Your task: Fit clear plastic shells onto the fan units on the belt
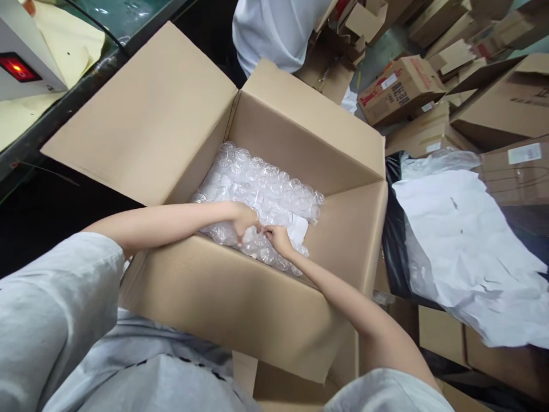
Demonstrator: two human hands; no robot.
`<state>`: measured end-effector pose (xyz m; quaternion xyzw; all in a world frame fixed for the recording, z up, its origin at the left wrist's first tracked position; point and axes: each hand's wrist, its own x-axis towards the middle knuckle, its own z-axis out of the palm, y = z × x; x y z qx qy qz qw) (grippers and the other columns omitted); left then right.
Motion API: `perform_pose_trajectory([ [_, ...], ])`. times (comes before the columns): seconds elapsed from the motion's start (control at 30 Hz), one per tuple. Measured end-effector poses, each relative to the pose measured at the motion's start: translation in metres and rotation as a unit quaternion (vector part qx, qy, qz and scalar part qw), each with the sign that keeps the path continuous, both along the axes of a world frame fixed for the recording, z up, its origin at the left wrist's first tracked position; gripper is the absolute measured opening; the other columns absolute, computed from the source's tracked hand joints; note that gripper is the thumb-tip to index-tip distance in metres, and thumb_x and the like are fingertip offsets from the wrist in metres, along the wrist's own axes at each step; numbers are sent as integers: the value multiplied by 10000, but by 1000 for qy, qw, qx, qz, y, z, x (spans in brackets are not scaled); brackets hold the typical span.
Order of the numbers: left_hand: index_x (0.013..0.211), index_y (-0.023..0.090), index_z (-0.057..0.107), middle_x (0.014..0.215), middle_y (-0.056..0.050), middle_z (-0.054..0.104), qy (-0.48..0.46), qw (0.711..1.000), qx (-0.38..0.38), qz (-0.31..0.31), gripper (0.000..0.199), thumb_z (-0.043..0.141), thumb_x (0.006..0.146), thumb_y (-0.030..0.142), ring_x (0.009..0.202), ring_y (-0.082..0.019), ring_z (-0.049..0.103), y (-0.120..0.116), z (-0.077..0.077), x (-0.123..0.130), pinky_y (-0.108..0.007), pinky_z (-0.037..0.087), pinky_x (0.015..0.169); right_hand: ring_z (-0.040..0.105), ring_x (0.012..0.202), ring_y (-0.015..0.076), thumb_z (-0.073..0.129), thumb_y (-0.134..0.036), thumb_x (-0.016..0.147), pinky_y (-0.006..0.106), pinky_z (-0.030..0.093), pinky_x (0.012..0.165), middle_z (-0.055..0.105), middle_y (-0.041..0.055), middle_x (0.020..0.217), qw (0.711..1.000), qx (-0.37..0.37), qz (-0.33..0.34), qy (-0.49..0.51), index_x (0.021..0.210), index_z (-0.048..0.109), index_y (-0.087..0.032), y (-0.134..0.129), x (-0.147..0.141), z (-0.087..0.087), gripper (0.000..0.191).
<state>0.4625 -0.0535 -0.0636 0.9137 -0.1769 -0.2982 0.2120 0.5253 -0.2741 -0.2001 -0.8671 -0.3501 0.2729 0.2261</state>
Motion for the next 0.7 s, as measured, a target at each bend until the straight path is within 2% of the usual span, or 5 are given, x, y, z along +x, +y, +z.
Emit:
perform_pose_trajectory([
  [0.23,1002,165,800,1041,-165,780,-73,992,80,60,329,702,709,54,1027,-313,733,-5,-3,3,-339,522,887,696,913,179,672,-255,987,387,585,876,720,47,1029,999,-3,-19,-37,985,690,-134,-2,7,6,122],
  [0.33,1131,101,748,1141,-216,741,-128,974,116,150,393,562,794,24,1109,-339,708,18,10,18,-370,517,913,695,973,190,682,-263,979,395,580,906,713,71,1147,1000,-13,-7,-25,1033,694,-141,-2,1,5,134],
  [0.47,1280,74,664,1224,-234,707,-161,953,129,223,468,533,831,57,1151,-356,684,40,18,27,-380,514,891,694,932,185,675,-310,990,406,577,910,721,44,982,999,-38,7,-5,926,692,-147,3,-3,5,175],
  [0.57,1332,187,656,1185,-133,753,-137,973,80,170,542,672,793,136,1087,-292,706,26,11,18,-307,511,837,687,887,176,678,-335,988,391,581,873,706,32,934,1000,-31,-3,0,914,682,-144,8,-2,8,205],
  [0.7,1132,284,774,948,-57,803,-64,995,28,76,556,829,617,81,945,-278,729,-8,-11,-1,-283,501,771,667,794,161,703,-323,959,367,573,816,665,0,808,999,16,-38,8,843,659,-142,11,2,18,220],
])
